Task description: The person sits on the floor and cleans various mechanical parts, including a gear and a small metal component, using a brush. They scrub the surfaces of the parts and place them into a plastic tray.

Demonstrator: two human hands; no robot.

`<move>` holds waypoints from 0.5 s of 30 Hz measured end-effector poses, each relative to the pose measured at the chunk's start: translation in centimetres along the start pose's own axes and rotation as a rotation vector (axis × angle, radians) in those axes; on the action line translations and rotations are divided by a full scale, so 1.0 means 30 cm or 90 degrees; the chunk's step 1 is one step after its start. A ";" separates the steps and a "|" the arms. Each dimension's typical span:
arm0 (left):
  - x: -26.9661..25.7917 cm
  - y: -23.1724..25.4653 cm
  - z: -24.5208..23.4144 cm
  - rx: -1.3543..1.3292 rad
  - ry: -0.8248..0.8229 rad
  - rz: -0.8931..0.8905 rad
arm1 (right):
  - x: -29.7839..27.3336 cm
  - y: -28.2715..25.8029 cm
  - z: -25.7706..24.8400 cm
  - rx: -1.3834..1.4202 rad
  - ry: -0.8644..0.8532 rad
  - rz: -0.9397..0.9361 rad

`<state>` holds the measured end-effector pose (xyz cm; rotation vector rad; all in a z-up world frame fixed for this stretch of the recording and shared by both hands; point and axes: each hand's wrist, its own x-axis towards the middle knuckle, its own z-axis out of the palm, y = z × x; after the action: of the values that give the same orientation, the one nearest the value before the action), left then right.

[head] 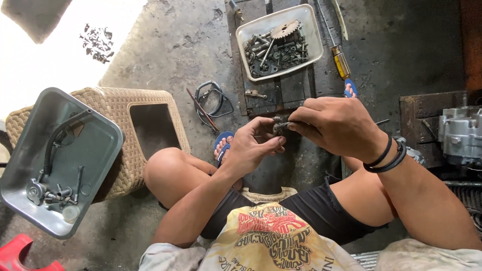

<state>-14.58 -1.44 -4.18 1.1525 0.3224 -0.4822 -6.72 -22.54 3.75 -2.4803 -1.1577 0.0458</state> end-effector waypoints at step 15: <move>-0.002 -0.019 0.009 -0.002 -0.041 0.010 | -0.025 0.024 -0.009 -0.149 0.022 0.041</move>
<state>-14.92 -1.87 -4.51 1.1326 0.2578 -0.5041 -6.64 -23.60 3.63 -2.7114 -1.1248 -0.1204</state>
